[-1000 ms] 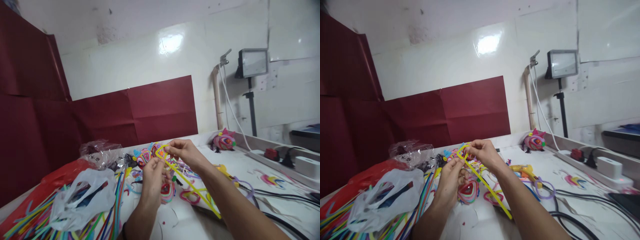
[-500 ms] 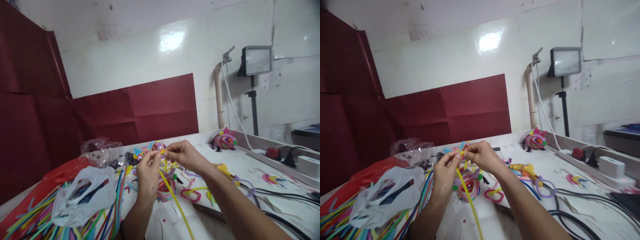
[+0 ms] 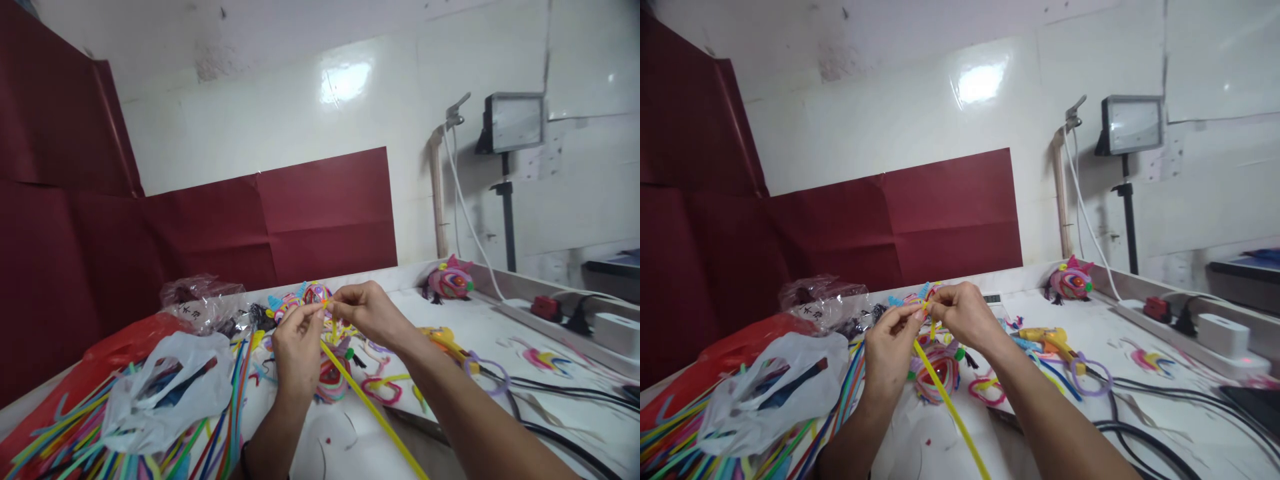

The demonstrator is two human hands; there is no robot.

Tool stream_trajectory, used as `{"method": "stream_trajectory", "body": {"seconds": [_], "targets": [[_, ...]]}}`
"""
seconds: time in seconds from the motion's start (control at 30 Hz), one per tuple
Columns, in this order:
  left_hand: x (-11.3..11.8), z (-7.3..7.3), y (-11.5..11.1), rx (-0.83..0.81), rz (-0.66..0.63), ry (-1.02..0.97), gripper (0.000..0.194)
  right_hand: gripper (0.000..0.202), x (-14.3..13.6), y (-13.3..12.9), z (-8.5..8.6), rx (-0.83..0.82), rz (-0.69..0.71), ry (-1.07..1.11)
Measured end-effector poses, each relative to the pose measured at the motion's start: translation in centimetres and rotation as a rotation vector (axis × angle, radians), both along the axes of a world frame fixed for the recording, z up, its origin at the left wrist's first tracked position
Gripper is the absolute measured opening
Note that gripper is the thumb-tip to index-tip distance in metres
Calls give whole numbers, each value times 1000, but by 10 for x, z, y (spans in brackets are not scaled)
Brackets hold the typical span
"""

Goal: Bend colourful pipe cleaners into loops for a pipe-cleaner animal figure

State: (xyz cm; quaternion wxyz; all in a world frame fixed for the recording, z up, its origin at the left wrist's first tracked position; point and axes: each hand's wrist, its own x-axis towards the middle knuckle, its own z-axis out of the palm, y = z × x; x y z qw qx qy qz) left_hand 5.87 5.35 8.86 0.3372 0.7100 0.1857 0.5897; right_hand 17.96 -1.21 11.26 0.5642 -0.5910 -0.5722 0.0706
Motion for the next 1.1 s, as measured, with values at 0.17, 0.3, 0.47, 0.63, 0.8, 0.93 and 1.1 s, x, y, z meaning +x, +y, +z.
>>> {"method": "stream_trajectory", "body": {"seconds": [0.17,0.3,0.47,0.63,0.8,0.93,1.1], "targets": [[-1,2,-1,37,1,-1,11,17,1,0,-1,8,21,41],[-2,2,-1,73,-11,10,12,17,0,0,-2,1,25,70],[0,1,4,-16,14,-8,11,20,-3,-2,2,-30,142,194],[3,0,6,-201,-88,-83,13,19,-3,-5,5,-63,172,245],[3,0,1,-169,-50,-55,14,17,-3,-3,4,-60,121,231],[2,0,-1,-91,-38,-63,13,16,-4,-2,4,-42,92,251],[1,2,-3,-45,-26,-70,12,15,-5,-2,4,-30,88,269]]}}
